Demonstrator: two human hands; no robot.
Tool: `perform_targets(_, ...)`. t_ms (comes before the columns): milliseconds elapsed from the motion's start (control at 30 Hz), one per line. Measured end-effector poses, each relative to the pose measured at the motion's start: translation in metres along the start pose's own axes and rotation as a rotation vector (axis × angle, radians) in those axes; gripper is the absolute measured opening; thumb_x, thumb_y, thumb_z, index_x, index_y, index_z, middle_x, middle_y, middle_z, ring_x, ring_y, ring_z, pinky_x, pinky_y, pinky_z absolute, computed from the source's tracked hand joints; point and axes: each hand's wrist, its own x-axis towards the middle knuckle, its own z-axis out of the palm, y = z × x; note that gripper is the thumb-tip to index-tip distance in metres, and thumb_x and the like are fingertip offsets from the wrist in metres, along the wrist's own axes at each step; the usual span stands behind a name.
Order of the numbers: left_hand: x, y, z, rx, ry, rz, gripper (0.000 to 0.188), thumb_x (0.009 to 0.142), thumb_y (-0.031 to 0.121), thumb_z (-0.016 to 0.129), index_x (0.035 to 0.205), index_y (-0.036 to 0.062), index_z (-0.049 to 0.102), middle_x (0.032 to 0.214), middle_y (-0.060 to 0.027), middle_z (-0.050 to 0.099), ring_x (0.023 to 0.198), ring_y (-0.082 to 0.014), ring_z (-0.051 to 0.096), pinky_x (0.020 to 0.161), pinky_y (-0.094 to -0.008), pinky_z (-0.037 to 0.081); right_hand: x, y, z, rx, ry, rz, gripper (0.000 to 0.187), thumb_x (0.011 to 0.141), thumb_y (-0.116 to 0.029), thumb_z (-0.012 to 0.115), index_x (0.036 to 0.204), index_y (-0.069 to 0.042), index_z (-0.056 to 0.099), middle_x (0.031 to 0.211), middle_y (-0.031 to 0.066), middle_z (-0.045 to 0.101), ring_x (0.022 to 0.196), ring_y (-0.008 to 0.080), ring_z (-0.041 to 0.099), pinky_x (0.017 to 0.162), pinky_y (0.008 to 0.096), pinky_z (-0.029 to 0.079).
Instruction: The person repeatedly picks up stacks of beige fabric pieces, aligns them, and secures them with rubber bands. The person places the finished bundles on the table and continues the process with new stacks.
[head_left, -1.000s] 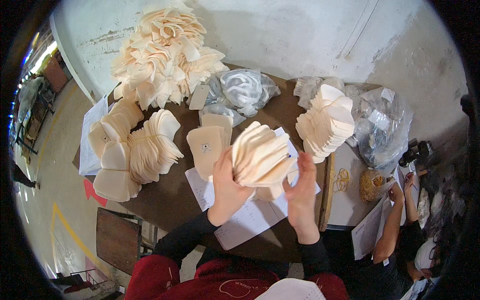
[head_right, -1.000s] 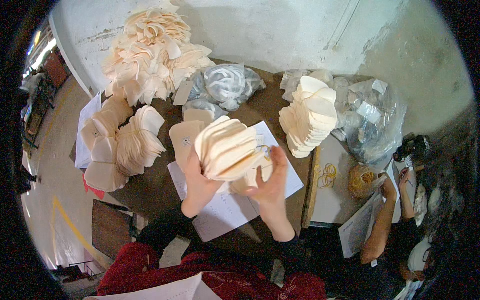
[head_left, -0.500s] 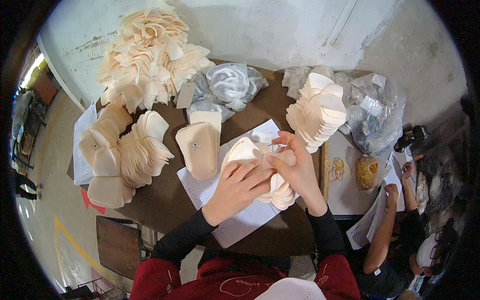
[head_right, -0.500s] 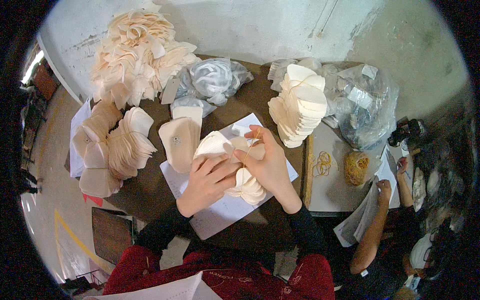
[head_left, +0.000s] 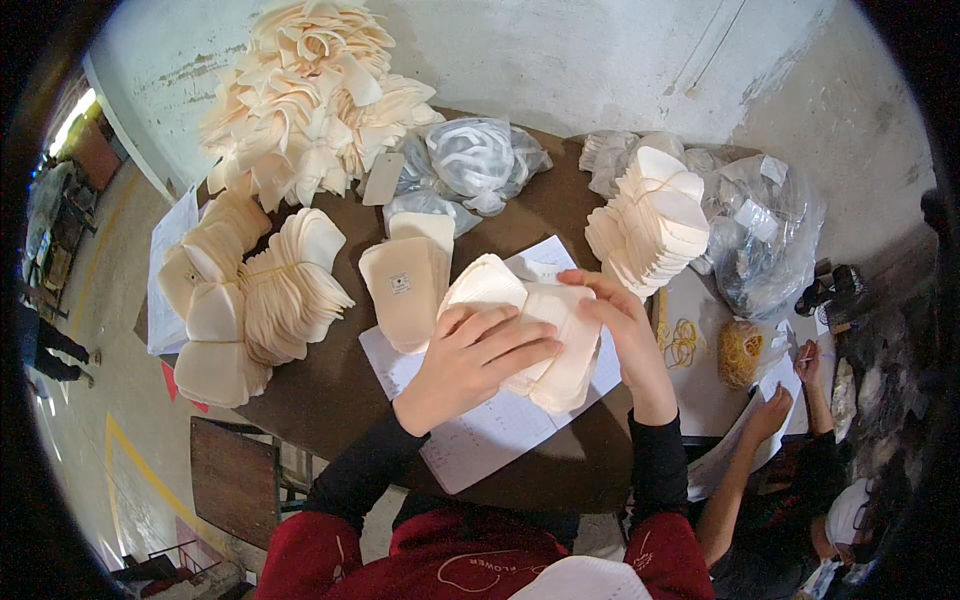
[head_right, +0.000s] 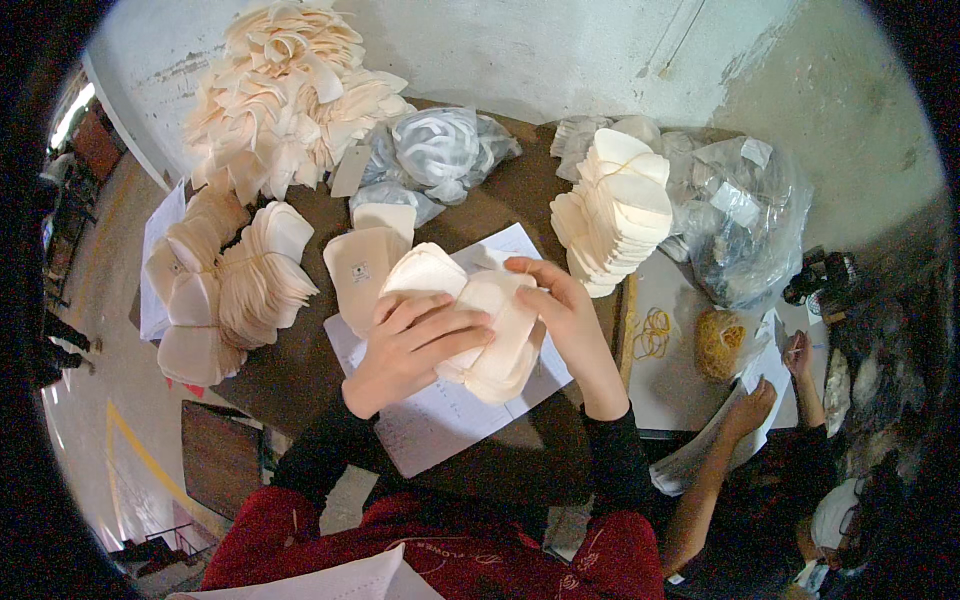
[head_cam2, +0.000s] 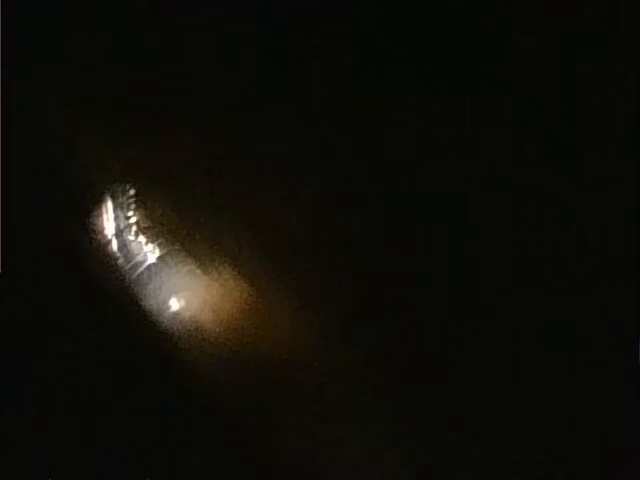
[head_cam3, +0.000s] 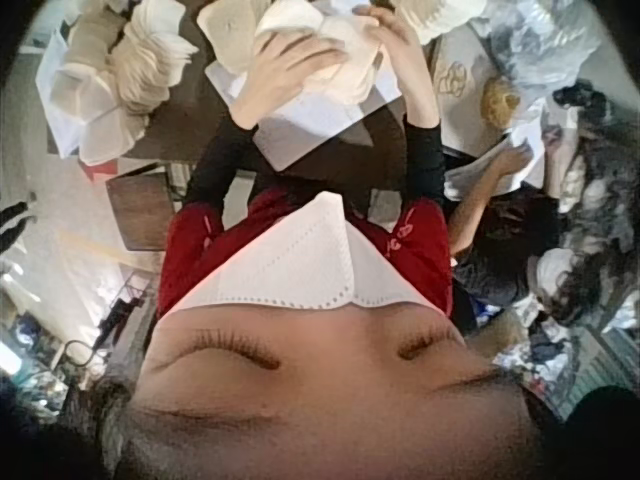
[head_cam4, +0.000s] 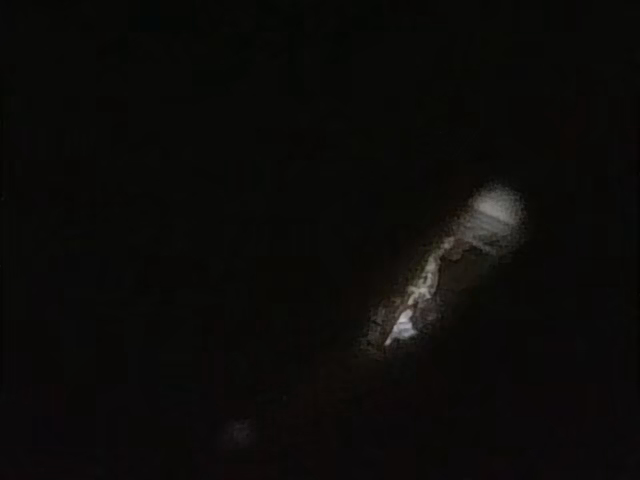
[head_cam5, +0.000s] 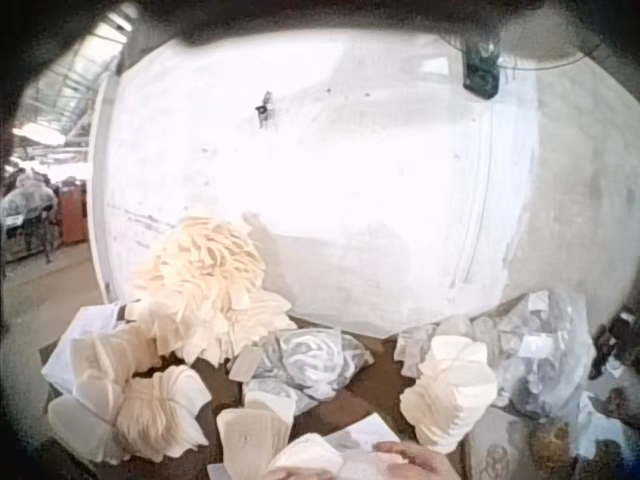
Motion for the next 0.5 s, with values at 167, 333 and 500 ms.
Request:
perform_targets(167, -0.004, -0.004, -0.001, -0.155, 0.08, 0.129, 0.029, 0.075, 0.019, 0.07, 0.102, 0.0292, 0.068, 0.122, 0.0137, 0.066, 0.108, -0.0154, 0.057, 0.092, -0.0306, 0.037, -0.005, -0.005, 0.002, 0.11, -0.102, 0.122, 0.038, 0.095, -0.024, 0.054, 0.118, 0.003, 0.066, 0.112, 0.0092, 0.069, 0.104, 0.0146, 0.061, 0.096, 0.0278, 0.044)
perform_targets(333, -0.004, -0.014, -0.003, -0.22, 0.178, 0.029, 0.041, 0.072, 0.021, 0.08, 0.11, 0.0204, 0.064, 0.123, 0.0033, 0.065, 0.109, -0.0183, 0.059, 0.092, -0.0304, 0.039, -0.012, -0.009, 0.003, 0.091, 0.058, 0.095, 0.043, 0.1, -0.026, 0.05, 0.131, 0.002, 0.057, 0.116, 0.0077, 0.066, 0.106, 0.0141, 0.06, 0.096, 0.0296, 0.045)
perform_targets(500, -0.002, -0.002, -0.008, -1.002, 0.176, -0.645, 0.07, 0.075, 0.018, 0.083, 0.135, 0.005, 0.048, 0.128, -0.0117, 0.06, 0.118, -0.0212, 0.058, 0.099, -0.0348, 0.044, -0.016, 0.02, -0.01, 0.156, -0.052, -0.111, 0.069, 0.091, -0.046, 0.065, 0.142, -0.004, 0.044, 0.129, 0.0082, 0.056, 0.114, 0.0175, 0.053, 0.099, 0.0339, 0.04)
